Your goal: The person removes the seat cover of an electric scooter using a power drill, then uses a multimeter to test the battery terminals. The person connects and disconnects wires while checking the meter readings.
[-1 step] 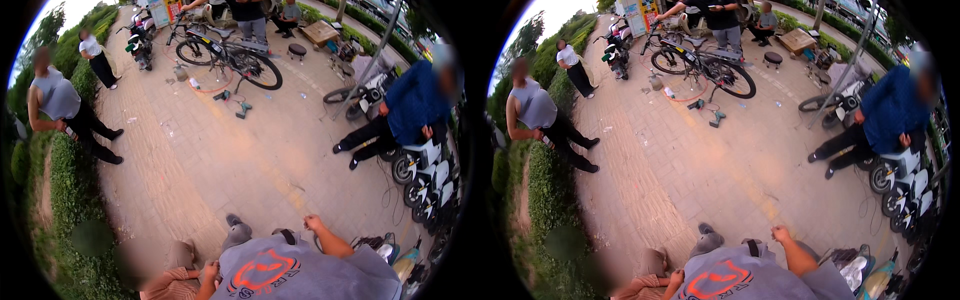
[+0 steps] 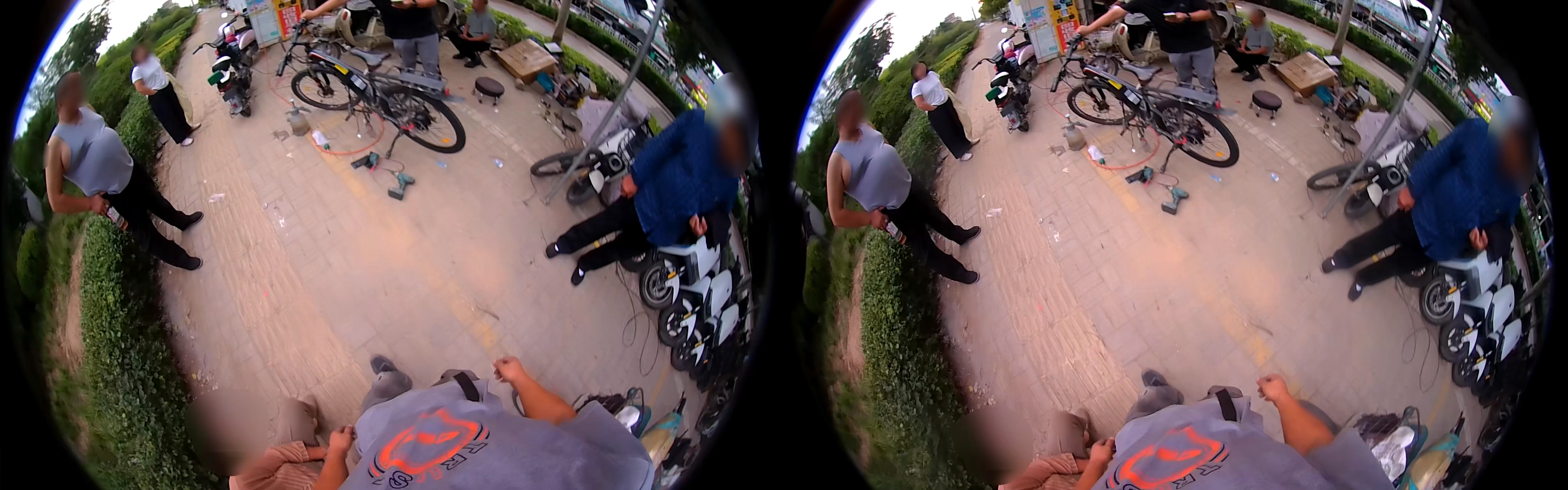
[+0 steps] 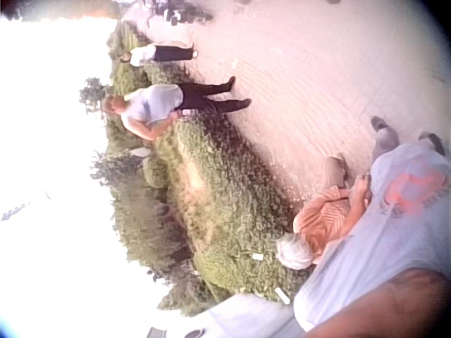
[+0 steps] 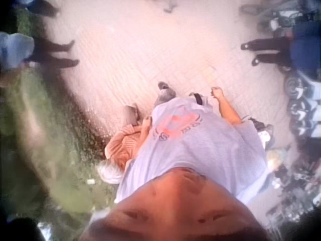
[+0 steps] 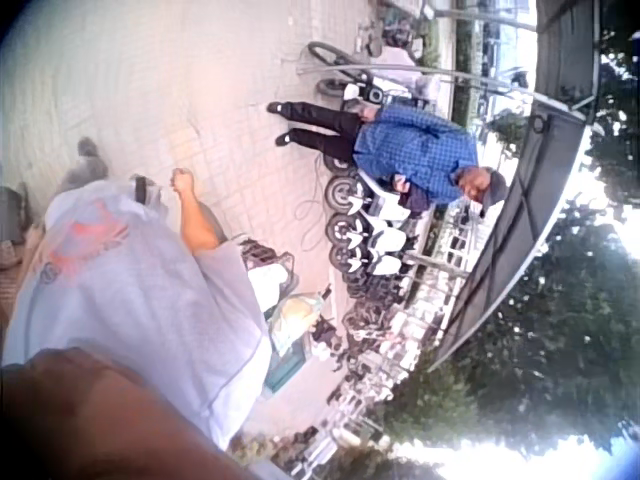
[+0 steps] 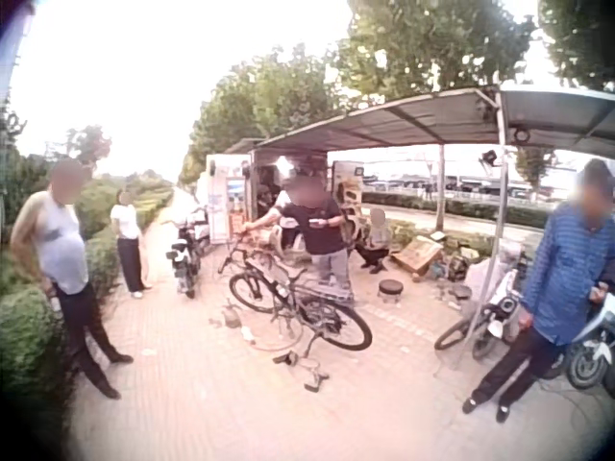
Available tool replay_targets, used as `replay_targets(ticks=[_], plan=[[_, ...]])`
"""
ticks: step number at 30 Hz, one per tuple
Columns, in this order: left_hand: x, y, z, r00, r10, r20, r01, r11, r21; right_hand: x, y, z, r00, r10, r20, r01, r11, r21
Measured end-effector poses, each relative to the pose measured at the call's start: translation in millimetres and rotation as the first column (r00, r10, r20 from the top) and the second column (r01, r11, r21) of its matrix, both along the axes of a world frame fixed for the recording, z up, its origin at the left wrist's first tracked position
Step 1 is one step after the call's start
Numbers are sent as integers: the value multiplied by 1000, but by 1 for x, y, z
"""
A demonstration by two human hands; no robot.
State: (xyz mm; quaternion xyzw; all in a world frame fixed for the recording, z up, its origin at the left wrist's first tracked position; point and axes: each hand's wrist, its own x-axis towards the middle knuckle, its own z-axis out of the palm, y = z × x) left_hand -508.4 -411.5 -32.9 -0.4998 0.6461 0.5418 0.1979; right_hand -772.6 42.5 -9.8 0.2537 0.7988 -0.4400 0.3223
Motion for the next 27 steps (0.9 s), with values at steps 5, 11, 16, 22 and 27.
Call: replay_targets(ticks=[5, 11, 16, 22, 27], plan=[[-97, -151, 5, 990, -18, -141, 0, 992, -126, -41, -82, -10, 996, 29, 84, -28, 1000, -15], [-225, -281, -12, 984, -67, -168, 20, 962, -272, -132, -167, 5, 919, 43, 393, -78, 994, 72], [-337, -338, -15, 959, -254, -128, 198, 919, -342, -206, -240, -35, 849, 121, 515, -188, 979, 79], [-439, -375, 54, 931, -330, -154, 254, 891, -376, -379, -388, -97, 813, 571, 115, -581, 807, 102], [-456, -464, 4, 998, 56, 16, -50, 964, -262, -557, -555, -6, 953, 245, -179, -293, 897, -332]])
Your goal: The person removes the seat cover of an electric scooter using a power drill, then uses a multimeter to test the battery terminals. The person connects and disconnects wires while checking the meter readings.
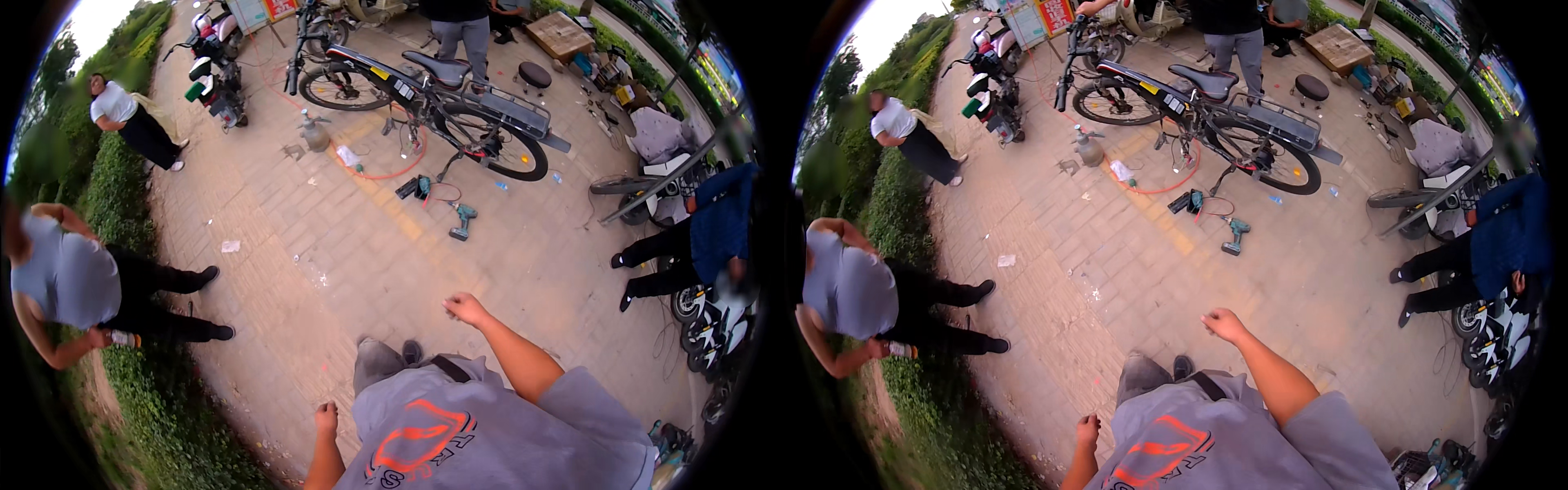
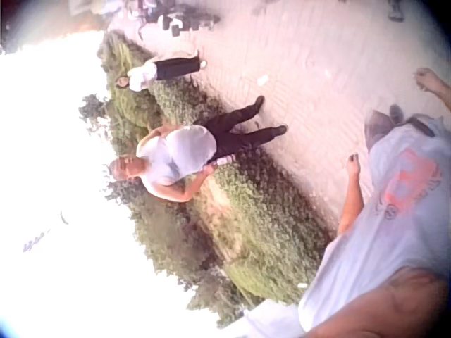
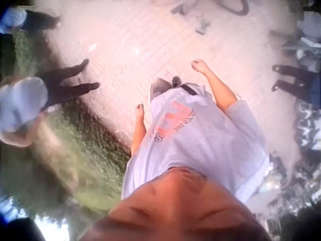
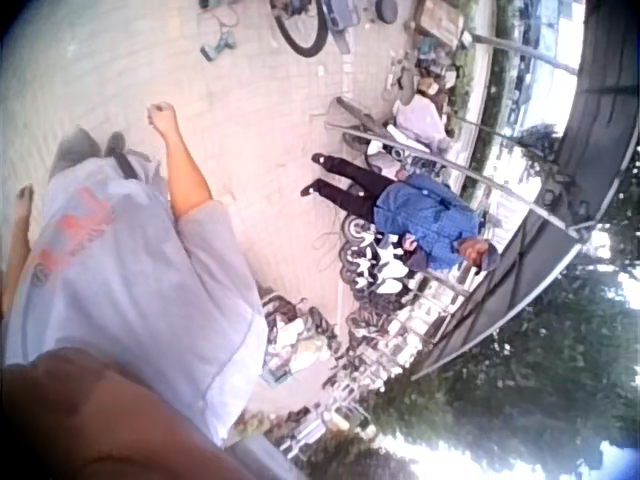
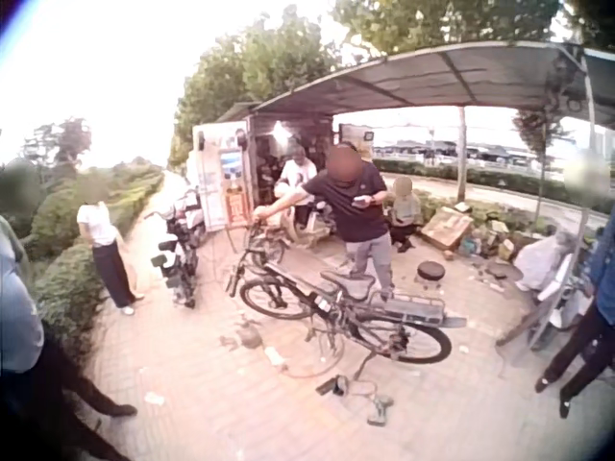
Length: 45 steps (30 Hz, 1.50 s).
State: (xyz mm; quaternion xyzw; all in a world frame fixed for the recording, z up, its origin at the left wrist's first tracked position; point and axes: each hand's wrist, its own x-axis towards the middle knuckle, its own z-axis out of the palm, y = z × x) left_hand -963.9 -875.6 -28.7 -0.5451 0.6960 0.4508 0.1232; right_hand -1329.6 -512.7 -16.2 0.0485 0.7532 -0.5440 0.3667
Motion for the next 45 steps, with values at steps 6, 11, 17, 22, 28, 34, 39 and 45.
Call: replay_targets(ticks=[6, 11, 17, 22, 28, 34, 39, 45], plan=[[-79, -65, -57, 940, -218, 264, 182, 971, 156, -104, -42, -33, 988, -152, 41, 148, 985, 91], [-270, -85, -117, 883, -448, 139, 423, 889, 175, -129, 3, -92, 986, -153, 70, 101, 872, 479], [-477, -12, -116, 862, -401, -310, 468, 864, 184, -198, 21, -156, 988, -106, 116, 1, 745, 667], [-516, 85, -167, 872, -441, -214, 490, 791, 367, -276, 24, -283, 977, 83, 195, -201, 660, 724], [-521, 175, -227, 891, -427, -156, 423, 653, 628, -367, 17, -452, 906, 307, 291, -381, 291, 878], [-569, 169, -221, 930, -324, -174, 342, 586, 735, -416, 33, -547, 666, 669, 331, -436, -12, 900], [-561, 180, -226, 960, -281, -1, 188, 639, 746, -416, 41, -519, 662, 653, 367, -590, 153, 793], [-480, 168, -243, 989, -140, 52, 58, 683, 728, -428, 53, -375, 750, 96, 654, -222, 969, 112]])
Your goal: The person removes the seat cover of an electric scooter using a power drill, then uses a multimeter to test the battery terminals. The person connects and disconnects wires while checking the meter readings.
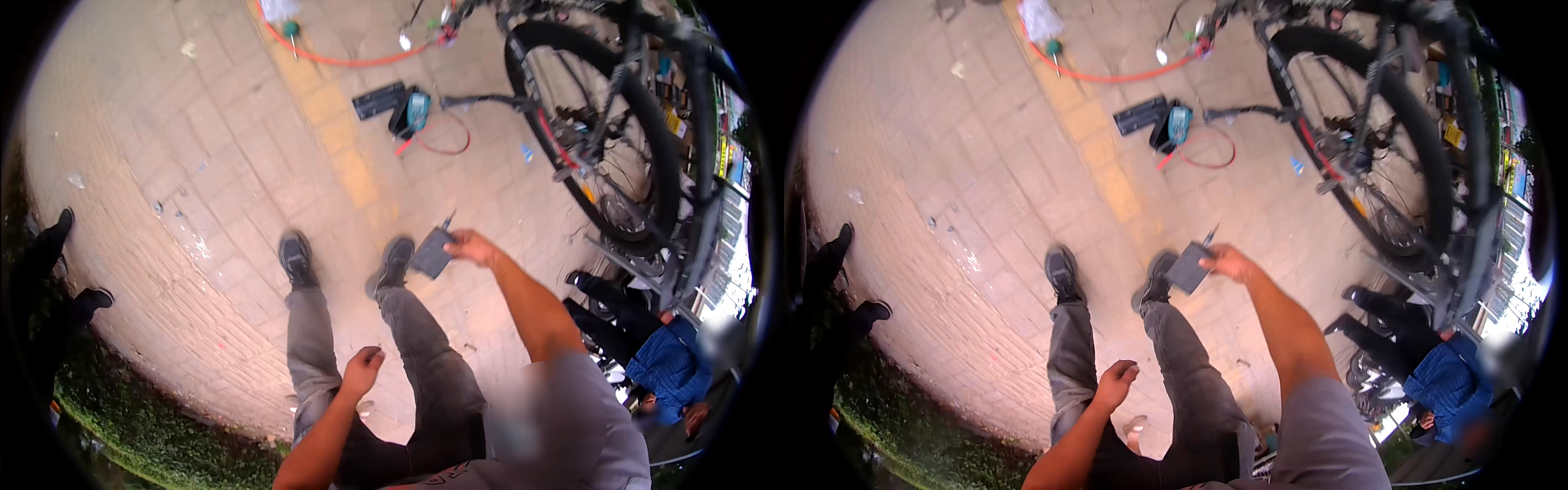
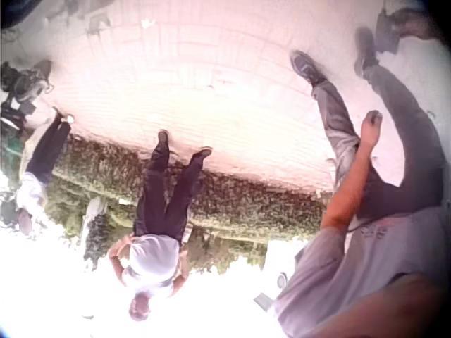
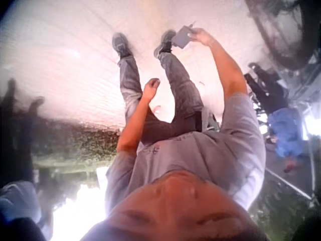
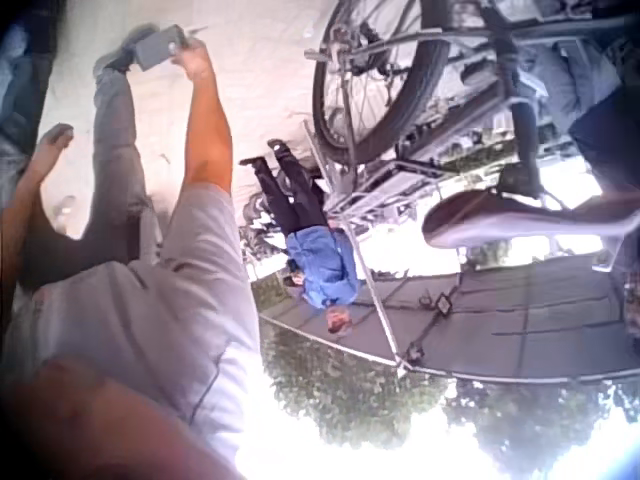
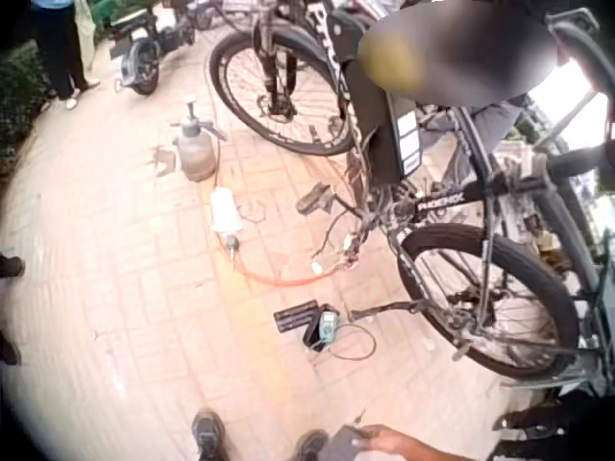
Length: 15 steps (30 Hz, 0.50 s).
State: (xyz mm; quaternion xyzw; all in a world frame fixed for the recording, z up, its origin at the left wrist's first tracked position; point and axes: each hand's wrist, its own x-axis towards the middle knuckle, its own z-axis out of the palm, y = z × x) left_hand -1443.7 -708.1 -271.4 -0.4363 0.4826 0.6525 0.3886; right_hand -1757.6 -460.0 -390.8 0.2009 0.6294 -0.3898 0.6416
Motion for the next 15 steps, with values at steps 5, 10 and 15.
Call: replay_targets(ticks=[5, 10, 15], plan=[[-19, -71, 82, 831, 435, 345, -495, 863, 104, 56, -103, 161, 984, -157, 87, 176, 931, -320], [-53, -140, 148, 486, 836, 254, -807, 319, 497, 107, -259, 306, 977, -211, 34, 202, 855, -478], [-104, -245, 252, 267, 963, 37, -534, 116, 837, 108, -345, 408, 996, -83, 39, 86, 697, -712]])
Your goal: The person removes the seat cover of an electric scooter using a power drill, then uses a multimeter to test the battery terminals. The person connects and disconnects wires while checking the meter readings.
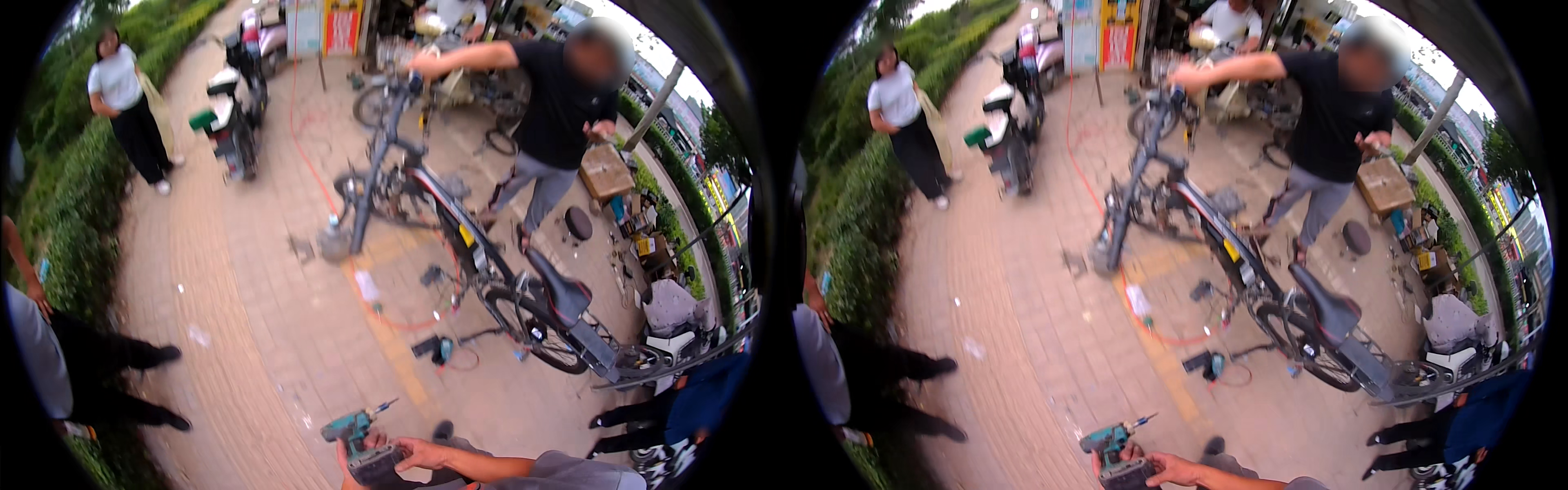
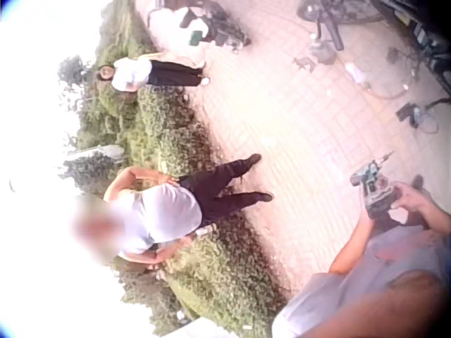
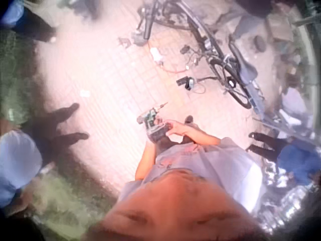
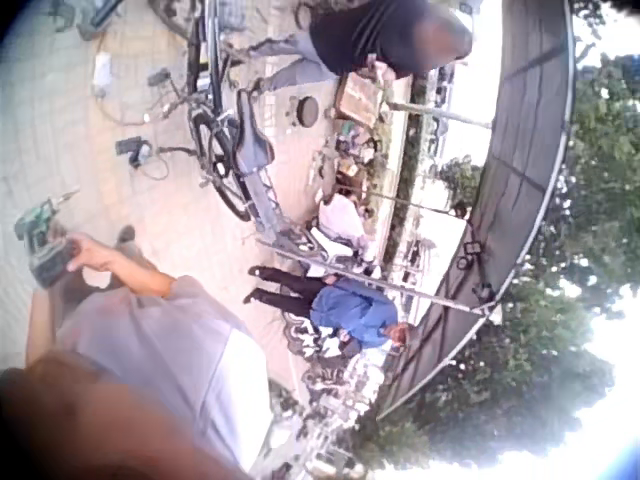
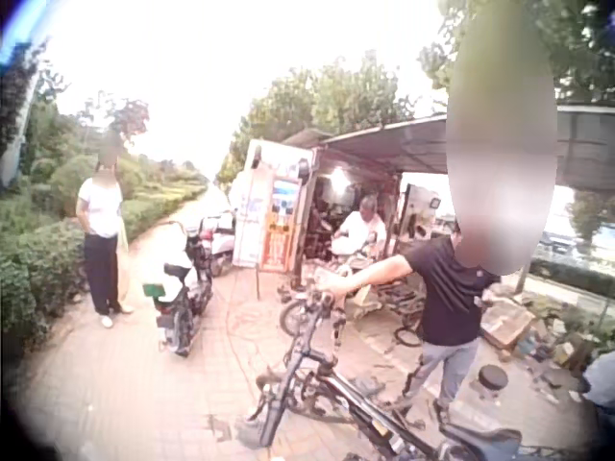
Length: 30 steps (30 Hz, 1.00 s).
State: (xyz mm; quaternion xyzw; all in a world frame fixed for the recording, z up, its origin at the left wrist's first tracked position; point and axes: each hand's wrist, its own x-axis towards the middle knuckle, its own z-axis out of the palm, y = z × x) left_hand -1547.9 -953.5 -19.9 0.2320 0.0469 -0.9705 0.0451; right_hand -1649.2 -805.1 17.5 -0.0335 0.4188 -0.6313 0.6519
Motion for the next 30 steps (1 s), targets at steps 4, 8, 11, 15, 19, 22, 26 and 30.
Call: replay_targets(ticks=[4, 8, 11, 15, 19, 22, 26, 30], plan=[[6, -91, 58, 882, -105, 459, 255, 926, -277, -47, -47, 16, 626, 487, -609, -485, 855, 184], [-40, -151, 166, 899, 35, 436, 395, 364, -844, -84, -123, 41, 597, 353, -720, -299, 931, 209], [-62, -202, 113, 948, 90, 305, 302, 45, -952, -96, -212, 100, 595, 129, -793, -227, 974, -12], [-124, -262, 174, 874, 228, 429, 486, -409, -772, -127, -315, 167, 686, 5, -728, -218, 955, -200], [-173, -363, 173, 922, -180, 343, 35, -844, -536, -180, -390, 174, 821, -118, -558, -8, 976, -218], [-205, -391, 236, 960, 44, 276, 230, -684, -692, -226, -444, 151, 847, -194, -494, 130, 978, -161], [-218, -479, 217, 855, 79, 513, 497, -408, -766, -295, -495, 129, 461, -423, -780, 128, 902, -413], [-249, -576, 175, 843, 43, 536, 524, -290, -801, -368, -531, 130, 269, -248, -931, 26, 968, -250]])
